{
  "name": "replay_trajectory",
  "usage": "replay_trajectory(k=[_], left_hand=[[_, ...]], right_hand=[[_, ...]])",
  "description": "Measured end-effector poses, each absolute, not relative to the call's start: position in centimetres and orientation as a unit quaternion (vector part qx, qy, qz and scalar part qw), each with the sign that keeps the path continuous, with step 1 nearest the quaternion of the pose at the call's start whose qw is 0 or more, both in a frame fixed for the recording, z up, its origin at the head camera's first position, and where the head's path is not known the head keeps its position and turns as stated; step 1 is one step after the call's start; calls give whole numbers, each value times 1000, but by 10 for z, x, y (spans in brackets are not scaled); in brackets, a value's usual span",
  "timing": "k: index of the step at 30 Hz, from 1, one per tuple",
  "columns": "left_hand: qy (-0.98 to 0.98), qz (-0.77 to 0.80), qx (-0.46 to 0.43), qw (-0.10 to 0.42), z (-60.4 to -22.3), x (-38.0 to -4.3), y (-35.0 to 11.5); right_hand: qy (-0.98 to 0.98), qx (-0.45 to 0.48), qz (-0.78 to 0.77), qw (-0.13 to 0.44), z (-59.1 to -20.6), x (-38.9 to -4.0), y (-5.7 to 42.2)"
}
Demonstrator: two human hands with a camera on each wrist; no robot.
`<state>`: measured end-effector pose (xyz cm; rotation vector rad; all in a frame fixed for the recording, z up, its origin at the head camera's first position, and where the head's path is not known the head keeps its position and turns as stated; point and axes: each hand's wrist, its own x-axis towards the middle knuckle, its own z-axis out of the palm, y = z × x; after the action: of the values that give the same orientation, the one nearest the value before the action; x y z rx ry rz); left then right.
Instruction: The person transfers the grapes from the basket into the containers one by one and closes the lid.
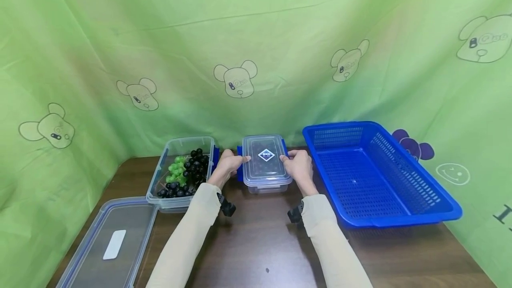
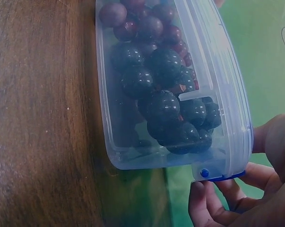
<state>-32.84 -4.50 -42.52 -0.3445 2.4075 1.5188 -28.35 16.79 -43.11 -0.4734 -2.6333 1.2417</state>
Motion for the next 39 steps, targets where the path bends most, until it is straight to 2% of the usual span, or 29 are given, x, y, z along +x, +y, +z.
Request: replay_trajectory(k=[8, 25, 39], left_hand=[[839, 526, -87, 107, -419, -326, -41], [860, 500, -81, 60, -423, -319, -38], [867, 486, -83, 68, -422, -320, -36]], right_hand=[[-886, -164, 422, 95, -430, -284, 169], [-881, -171, 433, 86, -428, -281, 165], [-878, -169, 439, 89, -428, -282, 166]])
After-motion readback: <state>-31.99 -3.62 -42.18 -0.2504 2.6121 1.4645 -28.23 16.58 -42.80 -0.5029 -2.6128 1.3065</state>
